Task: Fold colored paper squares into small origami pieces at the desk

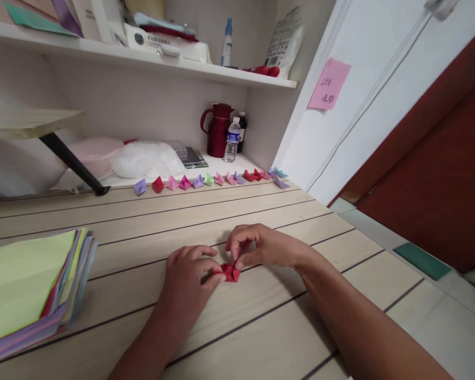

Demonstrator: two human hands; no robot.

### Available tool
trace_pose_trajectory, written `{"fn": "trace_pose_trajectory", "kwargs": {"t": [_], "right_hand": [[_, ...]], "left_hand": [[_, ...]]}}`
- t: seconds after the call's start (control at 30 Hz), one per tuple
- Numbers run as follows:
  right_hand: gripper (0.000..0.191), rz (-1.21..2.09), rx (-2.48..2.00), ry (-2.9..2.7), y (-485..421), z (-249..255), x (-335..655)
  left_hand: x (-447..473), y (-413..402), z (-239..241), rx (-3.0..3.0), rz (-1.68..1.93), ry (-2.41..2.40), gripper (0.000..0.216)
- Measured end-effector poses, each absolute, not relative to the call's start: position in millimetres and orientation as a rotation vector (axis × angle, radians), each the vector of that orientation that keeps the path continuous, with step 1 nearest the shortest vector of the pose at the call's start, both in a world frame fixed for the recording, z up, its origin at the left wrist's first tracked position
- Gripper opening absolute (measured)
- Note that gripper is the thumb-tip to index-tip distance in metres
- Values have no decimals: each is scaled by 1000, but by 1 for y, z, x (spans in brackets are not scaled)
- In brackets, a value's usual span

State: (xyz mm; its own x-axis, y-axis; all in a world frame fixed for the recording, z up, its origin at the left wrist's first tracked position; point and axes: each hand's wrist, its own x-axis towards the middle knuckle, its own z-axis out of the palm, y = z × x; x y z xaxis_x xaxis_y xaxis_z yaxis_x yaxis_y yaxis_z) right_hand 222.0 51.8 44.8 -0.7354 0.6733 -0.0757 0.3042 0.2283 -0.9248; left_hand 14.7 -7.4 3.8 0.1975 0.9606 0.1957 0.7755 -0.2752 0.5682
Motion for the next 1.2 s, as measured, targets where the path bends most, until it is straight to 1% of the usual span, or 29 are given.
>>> {"fn": "trace_pose_trajectory", "kwargs": {"t": [0.3,0.57,0.7,0.83,0.9,0.97,1.07,1.13,1.2], "right_hand": [[8,1432,-837,-2307,50,45,220],[11,1283,-792,-2445,47,48,215],[12,1270,-793,-2488,45,53,217],[34,1285,-881,-2446,49,46,222],[33,1340,-884,-2376,54,40,222],[33,1490,-854,-2284,59,35,221],[49,1741,-868,-2092,65,32,227],[52,1733,-902,-2001,65,32,234],[47,1647,-923,-1978,61,29,241]], "left_hand": [[17,-10,-1,2205,797,1617,15],[18,-10,-5,2238,823,1602,15],[18,-11,-5,2251,811,1590,17],[17,-10,-3,2272,794,1569,18],[17,-10,-2,2291,794,1564,18],[17,-10,-2,2321,800,1549,17],[17,-13,-3,2368,825,1513,16],[18,-15,-3,2387,839,1498,16],[20,-17,-2,2389,838,1501,16]]}}
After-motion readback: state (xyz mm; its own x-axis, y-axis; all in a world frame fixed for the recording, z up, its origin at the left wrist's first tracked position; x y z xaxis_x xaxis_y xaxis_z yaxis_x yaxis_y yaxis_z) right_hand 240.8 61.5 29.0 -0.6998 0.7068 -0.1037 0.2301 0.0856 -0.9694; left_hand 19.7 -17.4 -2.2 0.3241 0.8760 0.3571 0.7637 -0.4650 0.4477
